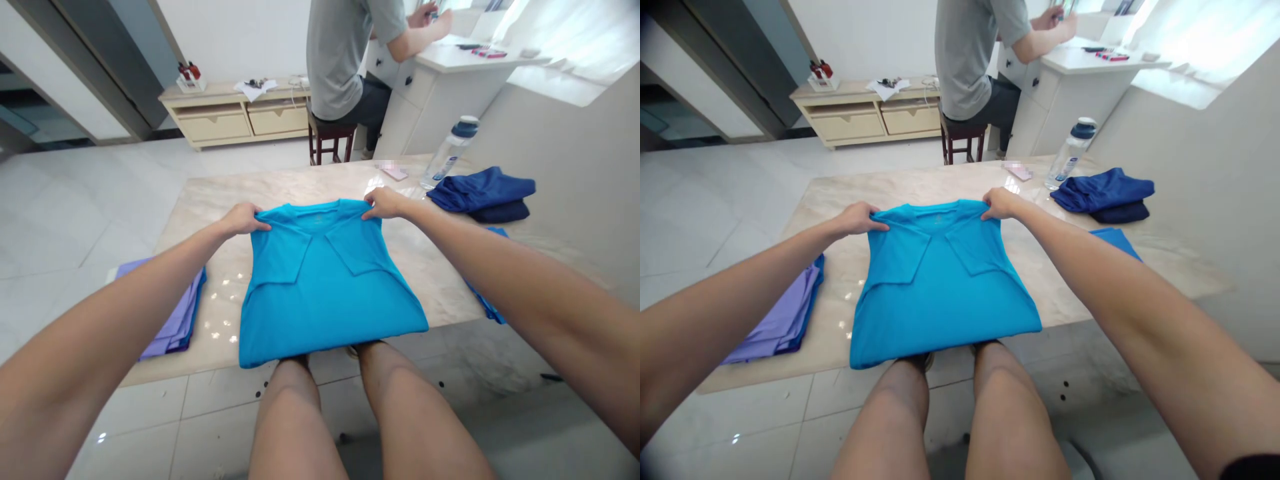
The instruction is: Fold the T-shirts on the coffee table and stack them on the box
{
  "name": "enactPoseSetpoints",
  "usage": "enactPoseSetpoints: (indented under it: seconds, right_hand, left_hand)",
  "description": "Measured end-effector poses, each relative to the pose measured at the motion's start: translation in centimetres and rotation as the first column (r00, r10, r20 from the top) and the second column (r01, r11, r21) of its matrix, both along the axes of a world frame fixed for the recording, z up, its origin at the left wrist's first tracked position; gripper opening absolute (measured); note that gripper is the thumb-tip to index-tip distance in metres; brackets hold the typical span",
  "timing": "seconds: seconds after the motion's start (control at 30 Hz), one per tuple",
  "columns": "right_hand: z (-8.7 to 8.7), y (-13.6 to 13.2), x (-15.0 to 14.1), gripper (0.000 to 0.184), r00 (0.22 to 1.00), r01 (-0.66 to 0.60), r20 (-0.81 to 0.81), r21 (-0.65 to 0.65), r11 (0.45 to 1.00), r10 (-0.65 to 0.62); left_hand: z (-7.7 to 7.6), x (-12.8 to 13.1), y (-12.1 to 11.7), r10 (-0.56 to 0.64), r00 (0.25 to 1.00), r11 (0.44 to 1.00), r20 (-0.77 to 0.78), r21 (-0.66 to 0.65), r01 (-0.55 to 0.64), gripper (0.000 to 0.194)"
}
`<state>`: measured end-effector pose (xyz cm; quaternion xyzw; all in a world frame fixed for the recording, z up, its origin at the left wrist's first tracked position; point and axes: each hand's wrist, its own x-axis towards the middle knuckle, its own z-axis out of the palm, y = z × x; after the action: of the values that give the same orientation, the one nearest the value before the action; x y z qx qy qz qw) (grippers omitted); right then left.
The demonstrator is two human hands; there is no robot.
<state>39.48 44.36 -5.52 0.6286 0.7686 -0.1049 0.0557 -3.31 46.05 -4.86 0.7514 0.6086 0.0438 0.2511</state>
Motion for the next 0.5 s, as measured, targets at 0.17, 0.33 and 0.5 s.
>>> enactPoseSetpoints:
  seconds: [0.17, 0.33, 0.5]
  right_hand:
    - [5.0, 1.8, -1.3, 0.042, 0.965, 0.251, -0.187, 0.447, 0.859, -0.184]
    - [8.5, 1.1, -2.4, 0.045, 0.961, 0.233, -0.262, 0.620, 0.749, -0.082]
    - [4.7, -4.3, -0.9, 0.014, 0.977, 0.023, -0.186, 0.589, 0.808, 0.108]
  left_hand:
    - [6.4, 0.0, 2.8, 0.187, 0.982, 0.897, -0.012, 0.410, -0.166, 0.040]
    - [9.5, -0.2, 1.6, 0.098, 0.995, 0.751, -0.033, 0.658, -0.052, 0.058]
    - [4.5, -2.1, -4.3, -0.034, 0.997, 0.726, -0.075, 0.683, 0.076, 0.024]
